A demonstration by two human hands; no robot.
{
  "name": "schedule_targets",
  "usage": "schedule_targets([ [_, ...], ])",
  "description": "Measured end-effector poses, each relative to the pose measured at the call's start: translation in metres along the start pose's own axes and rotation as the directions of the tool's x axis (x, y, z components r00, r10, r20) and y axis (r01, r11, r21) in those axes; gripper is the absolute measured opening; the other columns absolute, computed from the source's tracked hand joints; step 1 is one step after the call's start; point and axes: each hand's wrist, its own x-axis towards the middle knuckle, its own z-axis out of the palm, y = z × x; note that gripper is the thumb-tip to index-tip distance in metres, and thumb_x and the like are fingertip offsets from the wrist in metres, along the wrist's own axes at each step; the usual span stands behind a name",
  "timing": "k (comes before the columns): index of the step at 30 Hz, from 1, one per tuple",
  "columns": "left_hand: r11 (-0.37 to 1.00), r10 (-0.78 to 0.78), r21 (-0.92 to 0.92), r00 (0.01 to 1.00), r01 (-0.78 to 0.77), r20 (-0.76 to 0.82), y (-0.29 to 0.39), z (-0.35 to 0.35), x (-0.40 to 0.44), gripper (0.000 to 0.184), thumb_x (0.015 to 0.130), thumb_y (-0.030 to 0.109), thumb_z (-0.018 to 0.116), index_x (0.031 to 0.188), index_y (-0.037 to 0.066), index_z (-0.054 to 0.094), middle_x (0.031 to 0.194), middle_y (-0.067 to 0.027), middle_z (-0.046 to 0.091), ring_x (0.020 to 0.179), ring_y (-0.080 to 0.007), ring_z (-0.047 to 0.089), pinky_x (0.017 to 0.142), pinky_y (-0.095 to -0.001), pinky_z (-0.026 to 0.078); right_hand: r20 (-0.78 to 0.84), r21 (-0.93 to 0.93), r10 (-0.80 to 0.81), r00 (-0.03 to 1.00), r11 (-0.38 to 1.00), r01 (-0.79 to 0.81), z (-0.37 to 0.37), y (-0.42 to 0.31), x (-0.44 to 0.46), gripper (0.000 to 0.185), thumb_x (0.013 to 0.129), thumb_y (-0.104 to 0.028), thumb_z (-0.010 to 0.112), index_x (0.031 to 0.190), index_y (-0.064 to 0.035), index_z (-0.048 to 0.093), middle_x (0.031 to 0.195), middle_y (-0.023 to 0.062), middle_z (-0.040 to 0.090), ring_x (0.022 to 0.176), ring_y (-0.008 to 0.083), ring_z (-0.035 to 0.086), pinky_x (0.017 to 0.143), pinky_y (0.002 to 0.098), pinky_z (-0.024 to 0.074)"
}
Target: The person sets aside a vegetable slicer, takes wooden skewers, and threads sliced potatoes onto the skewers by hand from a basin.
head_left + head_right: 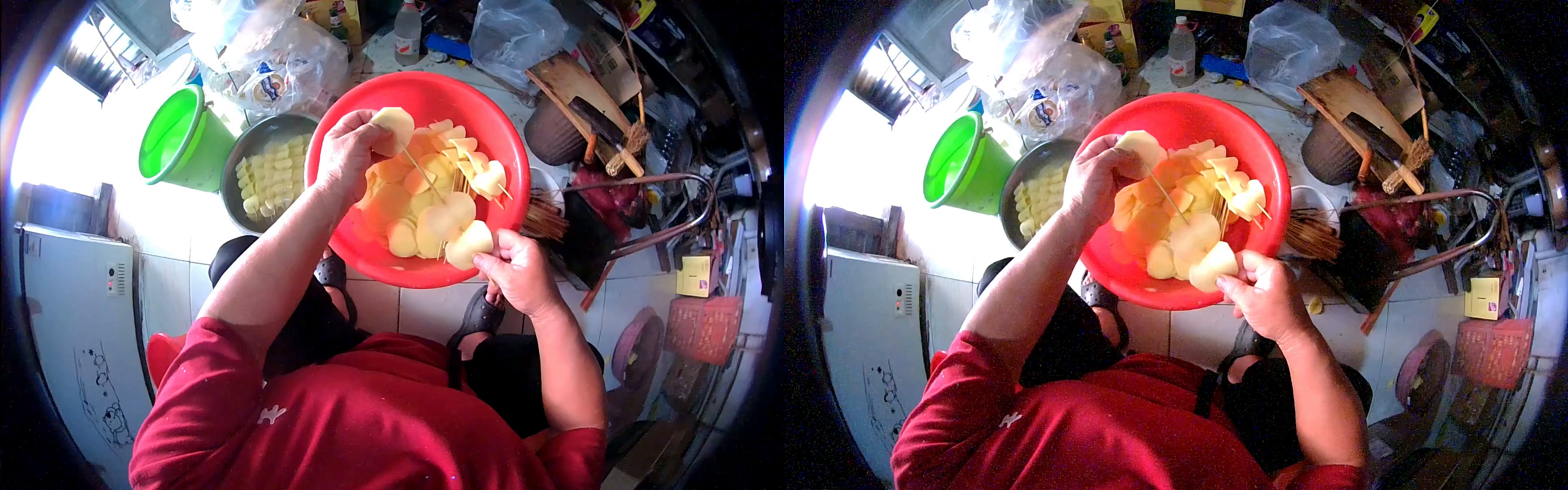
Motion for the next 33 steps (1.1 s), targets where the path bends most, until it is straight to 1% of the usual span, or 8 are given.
schedule_targets([
  [6,0.987,0.096,0.123,0.993,-0.103,0.064,-0.007,0.006,-0.012,0.013,0.081,0.007,0.052,0.091,0.001,0.058,0.085,-0.0093,0.062,0.075,-0.0175,0.061,0.071,-0.0325,0.053,-0.018,0.002,0.014,1.000,1.000,-0.014,0.000,0.000,-0.001,0.012,0.084,-0.009,0.060,0.093,-0.0007,0.059,0.076,0.0023,0.061,0.061,0.0058,0.053,0.046,0.0208,0.0434],
  [8,0.995,-0.028,-0.093,0.999,0.030,0.025,-0.008,0.009,-0.014,0.017,0.080,0.009,0.053,0.093,0.001,0.059,0.091,-0.0103,0.060,0.080,-0.0192,0.059,0.068,-0.0339,0.054,-0.012,0.025,0.003,1.000,1.000,-0.003,-0.002,0.004,-0.001,0.012,0.084,-0.009,0.060,0.093,-0.0008,0.059,0.076,0.0022,0.061,0.061,0.0058,0.053,0.046,0.0208,0.0434],
  [12,0.983,-0.130,-0.132,0.991,0.127,-0.012,-0.012,0.006,-0.006,0.021,0.082,0.012,0.052,0.100,0.002,0.058,0.097,-0.0119,0.058,0.085,-0.0223,0.060,0.067,-0.0357,0.055,-0.005,0.049,-0.024,1.000,0.999,0.024,-0.001,0.007,-0.001,0.012,0.084,-0.009,0.060,0.094,-0.0011,0.059,0.076,0.0016,0.061,0.060,0.0058,0.052,0.046,0.0207,0.0430],
  [15,0.974,-0.206,-0.097,0.979,0.204,-0.009,-0.015,0.000,0.001,0.029,0.086,0.019,0.050,0.109,0.002,0.052,0.100,-0.0125,0.061,0.089,-0.0264,0.063,0.072,-0.0385,0.056,0.014,0.077,-0.021,1.000,0.997,0.019,0.000,0.007,-0.001,0.012,0.084,-0.008,0.060,0.093,-0.0014,0.059,0.075,0.0013,0.061,0.060,0.0056,0.052,0.046,0.0205,0.0426],
  [17,0.954,-0.271,-0.113,0.959,0.279,0.086,-0.015,-0.004,0.003,0.029,0.087,0.018,0.052,0.111,0.002,0.052,0.104,-0.0125,0.061,0.089,-0.0255,0.063,0.069,-0.0360,0.057,0.019,0.082,-0.024,1.000,0.996,0.023,0.002,0.003,-0.002,0.011,0.084,-0.008,0.060,0.093,-0.0015,0.059,0.075,0.0012,0.060,0.060,0.0055,0.052,0.046,0.0203,0.0425],
  [20,0.973,-0.201,-0.100,0.977,0.208,0.072,-0.006,0.003,-0.006,0.027,0.088,0.015,0.054,0.112,0.002,0.052,0.104,-0.0119,0.061,0.088,-0.0242,0.064,0.068,-0.0337,0.057,0.026,0.089,-0.023,0.999,0.996,0.020,0.002,0.003,-0.003,0.010,0.084,-0.008,0.060,0.092,-0.0017,0.059,0.074,0.0012,0.060,0.060,0.0056,0.052,0.047,0.0203,0.0426],
  [27,0.972,-0.234,0.011,0.966,0.235,0.112,-0.005,0.009,-0.010,0.023,0.090,0.015,0.055,0.109,0.003,0.058,0.101,-0.0102,0.063,0.085,-0.0222,0.064,0.068,-0.0330,0.057,0.003,0.129,-0.046,0.999,0.991,0.046,0.004,0.007,-0.002,0.011,0.084,-0.007,0.059,0.094,-0.0019,0.059,0.074,0.0014,0.061,0.058,0.0062,0.053,0.047,0.0205,0.0439],
  [33,0.906,-0.421,0.149,0.879,0.396,0.223,-0.013,0.023,-0.032,0.025,0.088,0.018,0.060,0.104,-0.001,0.058,0.097,-0.0106,0.062,0.082,-0.0202,0.064,0.067,-0.0300,0.056,-0.030,0.178,-0.050,0.998,0.982,0.055,0.004,0.005,0.001,0.013,0.085,-0.007,0.059,0.097,-0.0019,0.059,0.077,0.0028,0.063,0.059,0.0064,0.054,0.047,0.0201,0.0438],
])
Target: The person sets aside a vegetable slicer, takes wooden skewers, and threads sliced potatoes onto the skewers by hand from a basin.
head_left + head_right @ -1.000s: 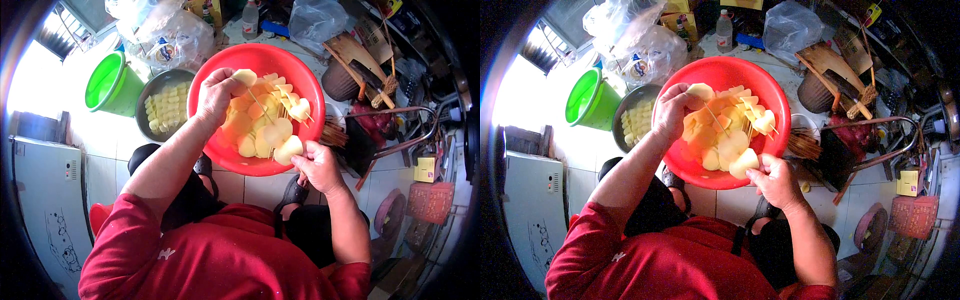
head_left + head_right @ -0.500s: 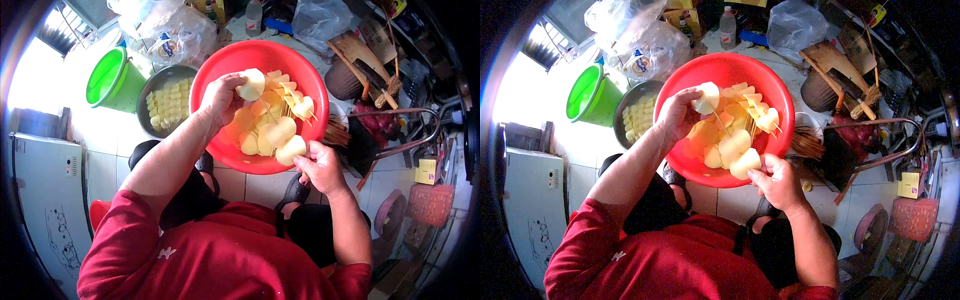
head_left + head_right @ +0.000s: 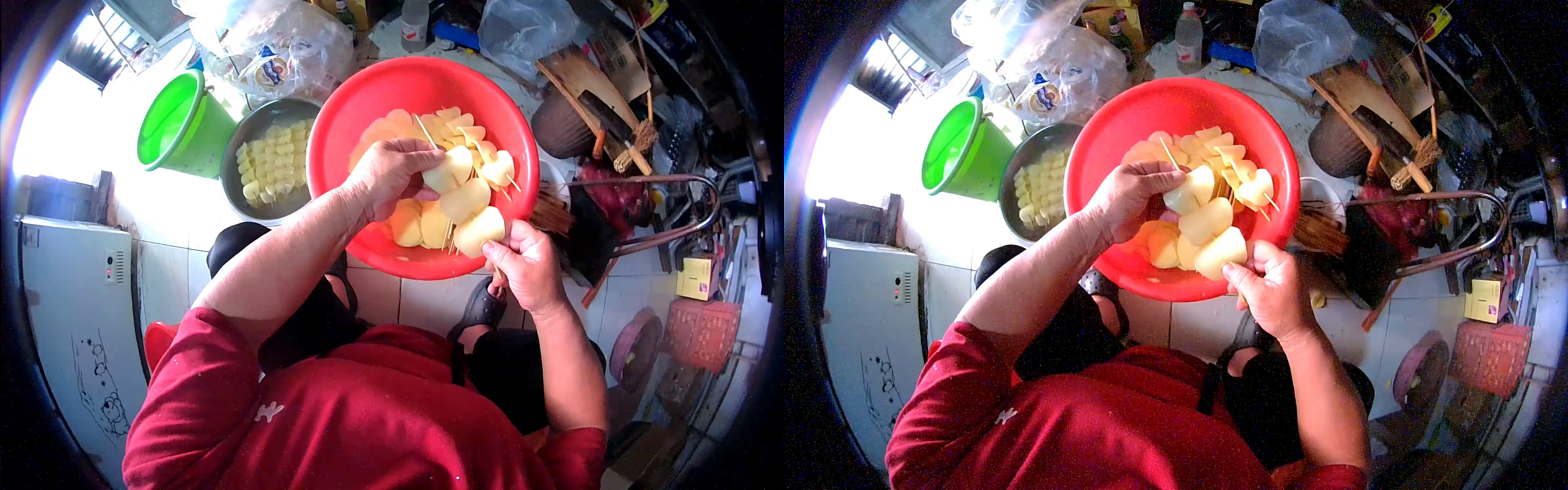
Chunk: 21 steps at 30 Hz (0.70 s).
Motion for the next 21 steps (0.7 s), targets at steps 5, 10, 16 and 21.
schedule_targets([
  [5,1.000,0.019,0.000,1.000,-0.019,-0.012,0.002,0.000,0.002,0.027,0.087,0.020,0.061,0.104,-0.001,0.058,0.093,-0.0096,0.062,0.075,-0.0179,0.064,0.067,-0.0288,0.055,-0.010,-0.003,-0.005,1.000,1.000,0.005,0.000,0.001,0.002,0.012,0.085,-0.007,0.058,0.096,-0.0020,0.059,0.077,0.0027,0.063,0.059,0.0060,0.054,0.047,0.0201,0.0439],
  [10,0.967,0.090,0.248,0.989,-0.058,-0.120,0.012,-0.015,0.013,0.024,0.087,0.021,0.059,0.103,0.003,0.059,0.085,-0.0062,0.061,0.066,-0.0161,0.061,0.063,-0.0292,0.054,-0.048,-0.030,-0.062,0.997,0.998,0.061,-0.003,-0.002,0.005,0.011,0.086,-0.010,0.058,0.095,-0.0029,0.059,0.074,0.0021,0.061,0.055,0.0047,0.052,0.044,0.0193,0.0421],
  [16,-0.045,0.252,0.997,0.967,0.060,-0.046,-0.017,-0.042,0.032,0.044,0.073,0.032,0.065,0.110,0.009,0.057,0.102,-0.0182,0.063,0.092,-0.0293,0.063,0.080,-0.0386,0.051,-0.123,-0.057,-0.026,0.992,0.998,0.019,-0.007,-0.003,0.002,0.012,0.086,-0.015,0.060,0.094,-0.0057,0.059,0.067,-0.0011,0.056,0.047,0.0028,0.046,0.037,0.0174,0.0355],
  [21,-0.137,0.257,0.983,0.963,0.119,-0.080,-0.033,-0.042,0.037,0.042,0.073,0.031,0.063,0.110,0.011,0.057,0.106,-0.0161,0.058,0.096,-0.0316,0.060,0.082,-0.0409,0.050,-0.136,-0.066,-0.038,0.990,0.997,0.029,-0.010,-0.003,0.001,0.011,0.086,-0.015,0.059,0.093,-0.0065,0.059,0.064,-0.0019,0.055,0.046,0.0026,0.046,0.036,0.0177,0.0359],
])
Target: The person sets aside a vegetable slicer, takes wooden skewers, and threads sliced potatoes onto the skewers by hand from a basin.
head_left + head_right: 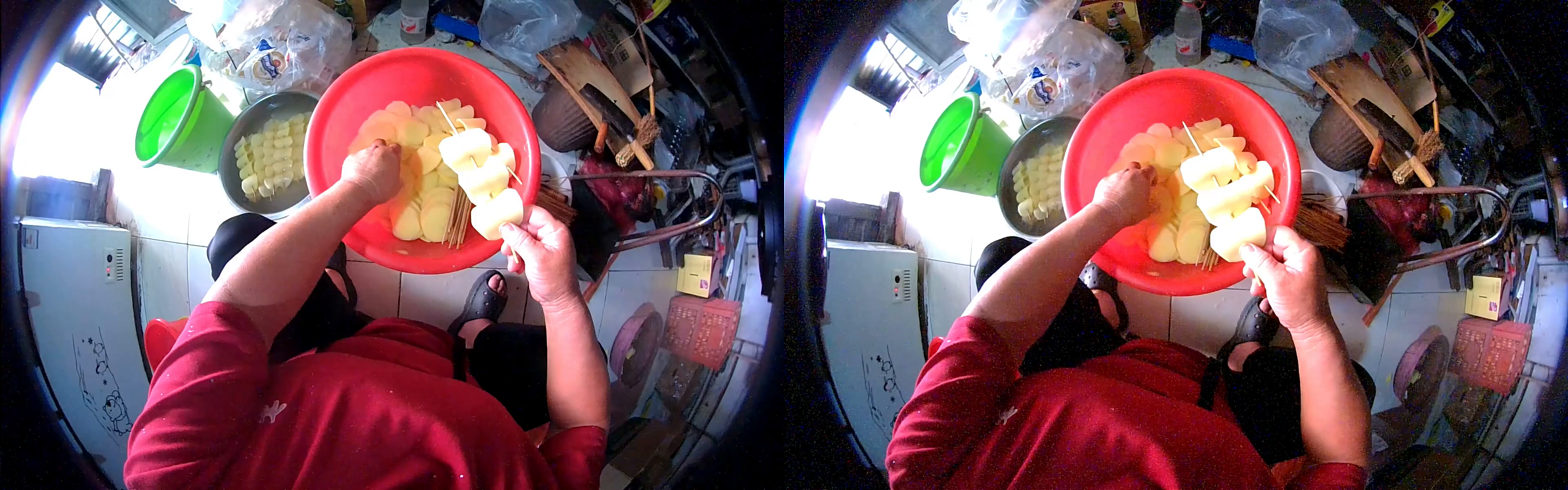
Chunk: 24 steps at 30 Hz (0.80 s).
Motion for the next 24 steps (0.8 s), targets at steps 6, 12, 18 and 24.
schedule_targets([
  [6,0.978,0.097,-0.175,0.989,-0.116,-0.114,0.019,-0.001,0.004,0.041,0.074,0.029,0.066,0.109,0.009,0.055,0.107,-0.0163,0.058,0.098,-0.0328,0.059,0.082,-0.0426,0.049,-0.025,0.019,-0.006,1.000,1.000,0.007,-0.001,-0.005,0.001,0.010,0.086,-0.016,0.059,0.092,-0.0070,0.059,0.064,-0.0022,0.055,0.046,0.0025,0.046,0.036,0.0179,0.0367],
  [12,0.991,0.123,-0.032,0.989,-0.126,-0.083,0.034,0.010,0.020,0.045,0.077,0.028,0.063,0.112,0.004,0.049,0.104,-0.0185,0.060,0.092,-0.0342,0.061,0.080,-0.0420,0.050,-0.033,0.049,0.013,0.999,0.999,-0.011,-0.002,-0.003,0.002,0.011,0.086,-0.016,0.060,0.092,-0.0068,0.059,0.064,-0.0022,0.055,0.046,0.0024,0.046,0.036,0.0178,0.0366],
  [18,0.654,-0.117,-0.753,0.973,-0.074,-0.197,0.017,0.012,0.042,0.017,0.084,0.012,0.053,0.092,0.003,0.064,0.083,-0.0109,0.066,0.074,-0.0248,0.065,0.066,-0.0349,0.052,0.029,0.030,0.041,0.999,0.999,-0.042,-0.007,0.003,0.000,0.013,0.086,-0.014,0.059,0.095,-0.0052,0.059,0.069,-0.0006,0.058,0.049,0.0030,0.048,0.041,0.0184,0.0398],
  [24,-0.272,-0.145,-0.960,0.983,0.066,0.109,0.013,-0.047,0.013,0.020,0.084,0.008,0.052,0.102,0.003,0.058,0.089,-0.0082,0.059,0.076,-0.0173,0.060,0.063,-0.0310,0.056,0.131,0.050,0.040,0.991,0.998,-0.047,-0.001,0.004,-0.002,0.012,0.086,-0.010,0.059,0.095,-0.0019,0.058,0.078,0.0037,0.063,0.060,0.0065,0.054,0.048,0.0205,0.0437],
])
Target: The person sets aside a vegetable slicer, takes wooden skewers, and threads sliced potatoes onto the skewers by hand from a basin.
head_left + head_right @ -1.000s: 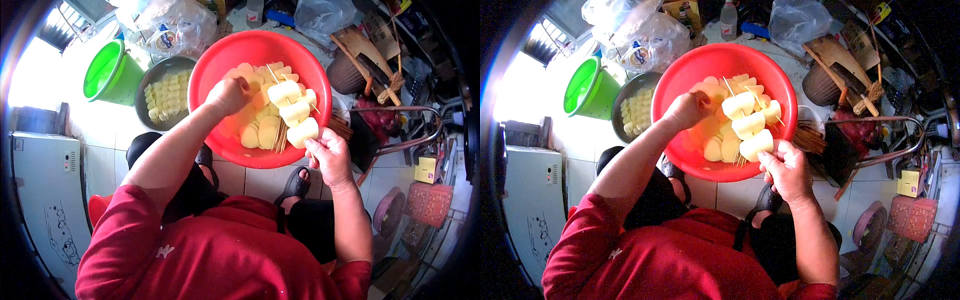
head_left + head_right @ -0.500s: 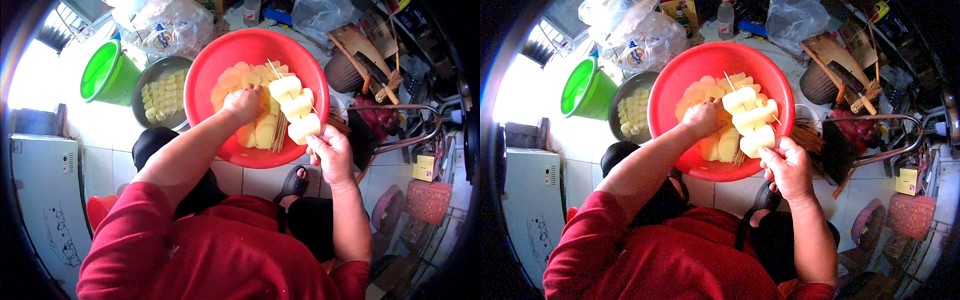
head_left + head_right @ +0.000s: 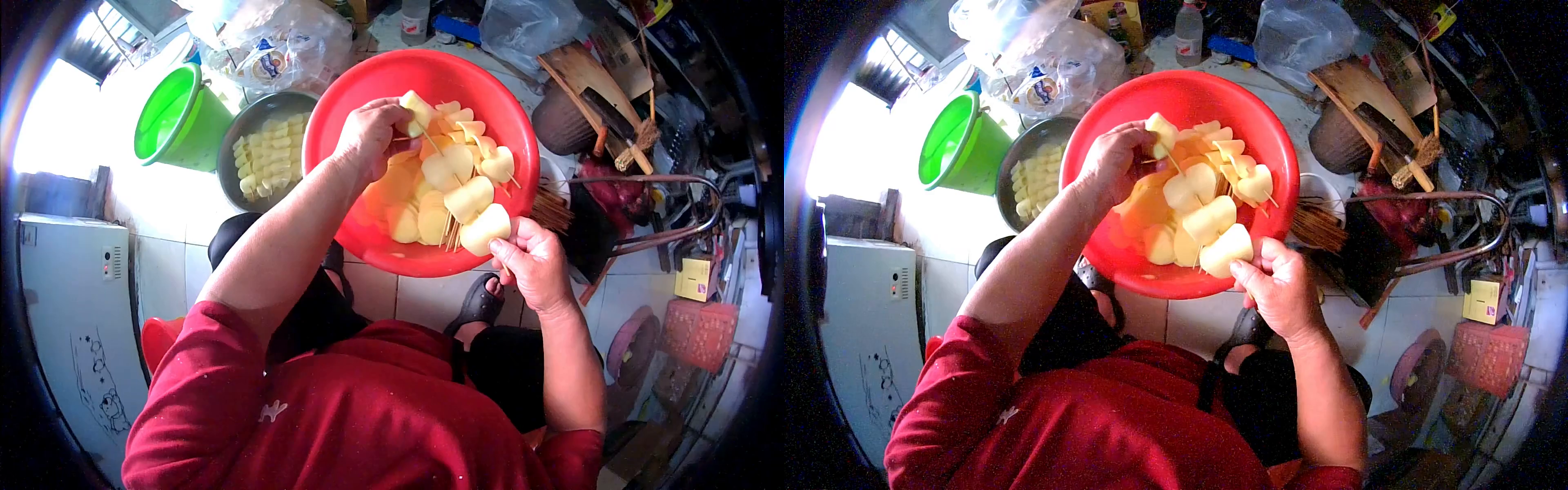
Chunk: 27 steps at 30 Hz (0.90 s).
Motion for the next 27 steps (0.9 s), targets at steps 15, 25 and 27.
schedule_targets([
  [15,0.895,0.332,0.306,0.943,-0.326,0.032,0.001,0.003,-0.017,0.016,0.082,0.006,0.056,0.096,-0.001,0.061,0.089,-0.0098,0.064,0.079,-0.0186,0.062,0.074,-0.0308,0.052,-0.024,-0.051,0.008,1.000,0.999,-0.009,0.006,-0.001,-0.002,0.011,0.085,-0.009,0.059,0.094,-0.0022,0.058,0.074,0.0030,0.062,0.059,0.0063,0.054,0.046,0.0204,0.0429],
  [25,0.995,0.097,0.034,0.995,-0.098,0.032,0.008,0.007,-0.021,0.016,0.082,0.008,0.050,0.095,0.002,0.057,0.089,-0.0101,0.058,0.081,-0.0204,0.060,0.070,-0.0355,0.056,-0.020,-0.097,-0.043,0.999,0.994,0.041,0.005,0.005,-0.006,0.010,0.085,-0.009,0.059,0.093,-0.0027,0.057,0.073,0.0023,0.062,0.060,0.0055,0.054,0.047,0.0200,0.0430],
  [27,1.000,-0.024,-0.007,1.000,0.024,-0.013,0.009,0.006,-0.018,0.017,0.084,0.010,0.050,0.099,0.003,0.056,0.090,-0.0091,0.060,0.081,-0.0200,0.061,0.069,-0.0337,0.056,-0.026,-0.074,-0.036,0.999,0.997,0.034,0.006,0.002,-0.007,0.011,0.085,-0.009,0.059,0.093,-0.0025,0.057,0.074,0.0026,0.062,0.060,0.0059,0.054,0.048,0.0201,0.0435],
])
